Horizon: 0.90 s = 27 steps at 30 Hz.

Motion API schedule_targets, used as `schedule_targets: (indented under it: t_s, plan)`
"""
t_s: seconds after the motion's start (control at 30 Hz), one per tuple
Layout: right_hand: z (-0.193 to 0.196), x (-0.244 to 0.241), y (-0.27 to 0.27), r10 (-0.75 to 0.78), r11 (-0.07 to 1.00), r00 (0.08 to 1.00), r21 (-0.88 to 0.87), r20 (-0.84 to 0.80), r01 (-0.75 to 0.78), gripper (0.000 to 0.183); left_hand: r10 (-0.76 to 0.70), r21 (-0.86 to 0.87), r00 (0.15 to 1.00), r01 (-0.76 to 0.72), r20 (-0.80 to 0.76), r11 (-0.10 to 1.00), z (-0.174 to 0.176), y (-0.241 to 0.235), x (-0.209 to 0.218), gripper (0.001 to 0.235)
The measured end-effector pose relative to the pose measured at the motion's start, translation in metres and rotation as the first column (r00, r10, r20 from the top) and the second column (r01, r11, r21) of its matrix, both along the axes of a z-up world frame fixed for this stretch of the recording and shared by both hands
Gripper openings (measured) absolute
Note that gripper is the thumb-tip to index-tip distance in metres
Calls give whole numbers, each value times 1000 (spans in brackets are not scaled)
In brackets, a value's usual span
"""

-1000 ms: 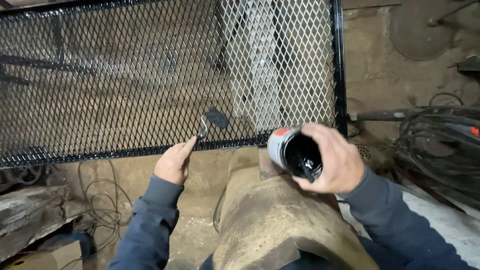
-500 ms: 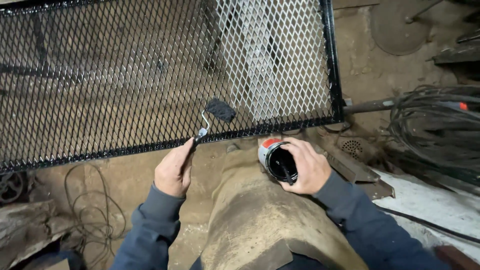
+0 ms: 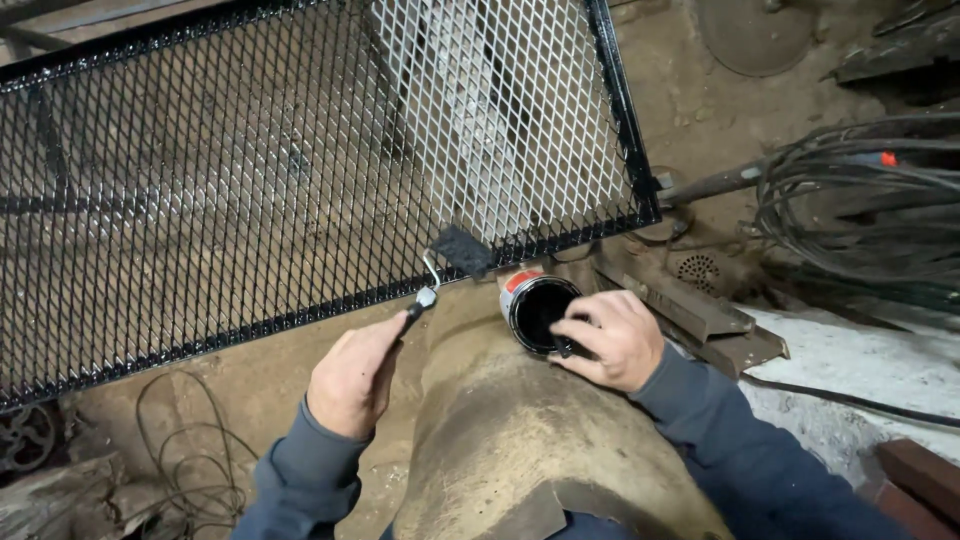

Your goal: Painting a metal mesh structure with black paint using a small roller.

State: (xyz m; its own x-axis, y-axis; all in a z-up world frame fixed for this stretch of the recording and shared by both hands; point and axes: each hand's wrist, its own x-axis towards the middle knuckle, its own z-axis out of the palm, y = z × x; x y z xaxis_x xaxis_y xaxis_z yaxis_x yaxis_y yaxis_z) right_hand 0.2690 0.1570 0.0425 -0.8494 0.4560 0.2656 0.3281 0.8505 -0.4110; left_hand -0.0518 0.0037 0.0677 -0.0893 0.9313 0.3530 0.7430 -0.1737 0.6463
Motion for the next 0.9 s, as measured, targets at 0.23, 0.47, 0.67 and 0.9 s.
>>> schedule_targets:
  t_s: [0.23, 0.47, 0.67, 0.9]
  plan:
    - [4, 1, -2, -96, 995, 991, -37, -95, 93, 23, -169, -71, 986, 169, 1, 983, 30, 9, 12, 40]
    - [39, 5, -7, -262, 965, 951, -79, -165, 252, 20, -451, -184, 889, 431, -80, 883, 54, 27, 27, 50]
    - [70, 8, -16, -306, 952, 941, -50, -143, 302, 22, -568, -224, 794, 526, -218, 821, 36, 37, 51, 41]
    - [70, 12, -23, -319, 947, 940, -72, -118, 312, 22, -588, -247, 732, 533, -345, 809, 19, 46, 72, 42]
